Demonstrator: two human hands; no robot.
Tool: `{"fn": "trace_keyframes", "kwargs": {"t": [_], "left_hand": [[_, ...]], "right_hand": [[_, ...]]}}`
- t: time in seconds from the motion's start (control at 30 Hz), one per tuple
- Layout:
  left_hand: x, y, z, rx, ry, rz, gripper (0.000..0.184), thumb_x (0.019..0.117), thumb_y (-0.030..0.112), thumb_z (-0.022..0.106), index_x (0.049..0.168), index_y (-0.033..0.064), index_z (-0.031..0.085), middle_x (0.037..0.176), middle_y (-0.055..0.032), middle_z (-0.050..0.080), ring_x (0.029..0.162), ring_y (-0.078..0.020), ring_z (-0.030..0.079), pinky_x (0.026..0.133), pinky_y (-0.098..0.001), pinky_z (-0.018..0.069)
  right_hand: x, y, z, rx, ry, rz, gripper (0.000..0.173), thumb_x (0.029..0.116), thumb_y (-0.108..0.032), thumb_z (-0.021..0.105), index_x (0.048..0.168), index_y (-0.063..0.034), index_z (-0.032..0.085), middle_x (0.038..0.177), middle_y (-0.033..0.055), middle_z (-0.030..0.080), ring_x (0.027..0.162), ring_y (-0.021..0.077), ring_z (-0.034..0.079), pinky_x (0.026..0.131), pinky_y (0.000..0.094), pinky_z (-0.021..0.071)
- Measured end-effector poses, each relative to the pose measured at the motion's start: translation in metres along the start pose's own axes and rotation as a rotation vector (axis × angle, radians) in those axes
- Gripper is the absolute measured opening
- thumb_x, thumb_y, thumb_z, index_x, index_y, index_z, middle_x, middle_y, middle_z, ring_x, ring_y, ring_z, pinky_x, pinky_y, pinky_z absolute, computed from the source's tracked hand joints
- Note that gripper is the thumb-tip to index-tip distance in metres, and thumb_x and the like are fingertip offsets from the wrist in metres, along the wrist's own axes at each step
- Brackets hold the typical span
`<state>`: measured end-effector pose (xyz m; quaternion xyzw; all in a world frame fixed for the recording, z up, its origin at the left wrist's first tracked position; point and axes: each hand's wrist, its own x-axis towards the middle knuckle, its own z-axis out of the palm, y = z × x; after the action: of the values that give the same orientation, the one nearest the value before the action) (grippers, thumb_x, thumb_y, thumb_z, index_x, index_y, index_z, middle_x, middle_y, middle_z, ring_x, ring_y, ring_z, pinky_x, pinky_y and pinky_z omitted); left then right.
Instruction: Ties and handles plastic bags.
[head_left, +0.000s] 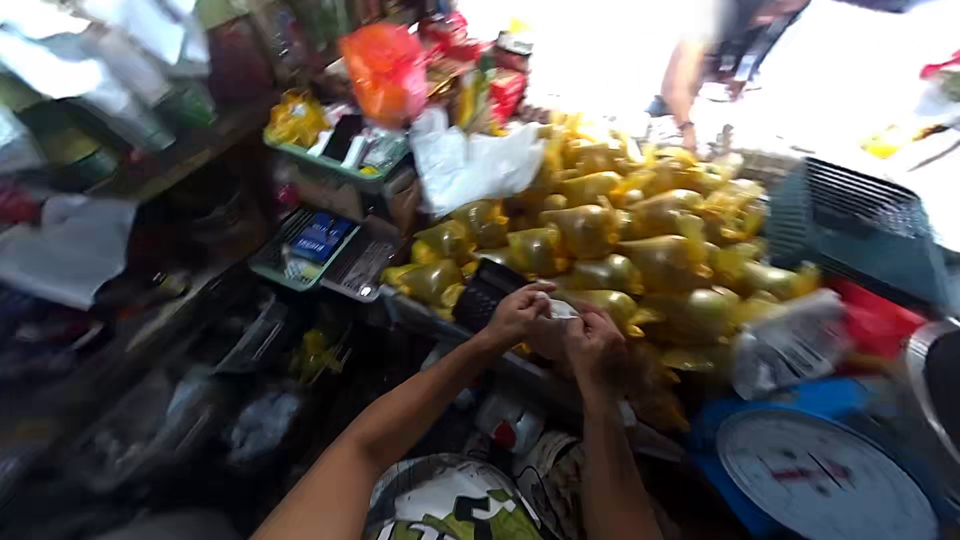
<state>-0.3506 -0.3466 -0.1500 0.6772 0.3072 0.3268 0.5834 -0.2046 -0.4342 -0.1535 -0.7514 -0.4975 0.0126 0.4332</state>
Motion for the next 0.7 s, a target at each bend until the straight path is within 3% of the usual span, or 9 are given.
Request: {"fn": "trace_keyframes", "kwargs": {"t": [0.03,0.1,0.17,0.2,0.27,0.37,0.5,0.63,0.7], "left_hand": [[-0.017,0.008,-0.011,0.054,0.018,0.096,0.027,0.1049,0.014,0.050,0.101,-0.0001,0.073,0.139,-0.0071,0.063,0.127,-0.0157,0.060,0.108,-0.0394,0.0493],[-0.058,0.022,-0.034,0.206,0.099,0.232,0.026,0.1028,0.017,0.053,0.097,0.0055,0.076,0.135,-0.0034,0.067,0.133,-0.0160,0.056,0.114,-0.0467,0.0412],[-0.103,0.028,-0.063,0.262,0.216,0.222,0.028,0.1045,0.021,0.050,0.104,0.0083,0.076,0.121,-0.0014,0.072,0.117,-0.0140,0.063,0.109,-0.0519,0.0392],[-0.127,0.027,-0.080,0.271,0.289,0.183,0.029,0.1050,0.021,0.049,0.105,0.0081,0.075,0.113,-0.0015,0.073,0.109,-0.0131,0.065,0.108,-0.0513,0.0403],[-0.174,0.013,-0.115,0.341,0.440,0.057,0.028,0.1047,0.023,0.051,0.102,0.0107,0.076,0.108,0.0017,0.073,0.105,-0.0104,0.064,0.109,-0.0473,0.0392],[-0.244,-0.033,-0.149,0.422,0.562,-0.203,0.026,0.1034,0.024,0.053,0.101,0.0134,0.076,0.115,0.0032,0.073,0.115,-0.0132,0.062,0.112,-0.0484,0.0375],[-0.322,-0.105,-0.202,0.323,0.705,-0.677,0.026,0.1041,0.025,0.056,0.114,0.0089,0.074,0.131,-0.0077,0.066,0.124,-0.0277,0.057,0.107,-0.0580,0.0410],[-0.396,-0.180,-0.267,0.185,0.799,-1.044,0.036,0.1047,0.036,0.056,0.125,0.0097,0.071,0.140,-0.0199,0.056,0.130,-0.0393,0.052,0.104,-0.0637,0.0452],[-0.429,-0.224,-0.302,0.066,0.811,-1.122,0.038,0.1058,0.034,0.054,0.121,0.0037,0.070,0.128,-0.0245,0.062,0.121,-0.0397,0.060,0.100,-0.0618,0.0495]], "right_hand": [[-0.008,-0.013,-0.002,0.034,-0.061,-0.052,0.021,0.0900,-0.014,0.061,0.077,-0.0013,0.072,0.122,0.0112,0.073,0.107,0.0214,0.071,0.089,0.0420,0.0586],[-0.024,-0.039,-0.009,0.164,-0.261,-0.143,0.023,0.0936,-0.017,0.064,0.082,0.0001,0.072,0.132,0.0146,0.068,0.118,0.0189,0.067,0.095,0.0344,0.0579],[-0.039,-0.057,-0.010,0.387,-0.468,-0.179,0.026,0.0975,-0.021,0.063,0.092,0.0032,0.071,0.140,0.0189,0.062,0.129,0.0223,0.061,0.102,0.0352,0.0557],[-0.048,-0.061,-0.002,0.523,-0.547,-0.148,0.025,0.0997,-0.019,0.061,0.099,0.0048,0.069,0.141,0.0193,0.061,0.126,0.0243,0.063,0.100,0.0374,0.0579],[-0.070,-0.066,0.024,0.628,-0.701,0.023,0.024,0.1024,-0.019,0.059,0.110,0.0021,0.067,0.135,0.0130,0.064,0.111,0.0219,0.070,0.085,0.0380,0.0639],[-0.106,-0.058,0.073,0.372,-0.996,0.302,0.032,0.1028,-0.026,0.058,0.117,0.0015,0.066,0.118,0.0133,0.071,0.100,0.0238,0.072,0.079,0.0432,0.0639],[-0.153,-0.066,0.146,-0.054,-1.325,0.257,0.033,0.1014,-0.032,0.062,0.113,-0.0021,0.070,0.100,0.0151,0.071,0.087,0.0247,0.069,0.077,0.0492,0.0582],[-0.198,-0.106,0.183,0.054,-1.538,0.258,0.031,0.1016,-0.031,0.060,0.114,-0.0049,0.072,0.111,0.0088,0.074,0.099,0.0180,0.072,0.087,0.0406,0.0607],[-0.217,-0.120,0.198,0.131,-1.574,0.279,0.031,0.1012,-0.029,0.060,0.114,-0.0035,0.071,0.113,0.0087,0.074,0.099,0.0166,0.072,0.088,0.0379,0.0607]]}}
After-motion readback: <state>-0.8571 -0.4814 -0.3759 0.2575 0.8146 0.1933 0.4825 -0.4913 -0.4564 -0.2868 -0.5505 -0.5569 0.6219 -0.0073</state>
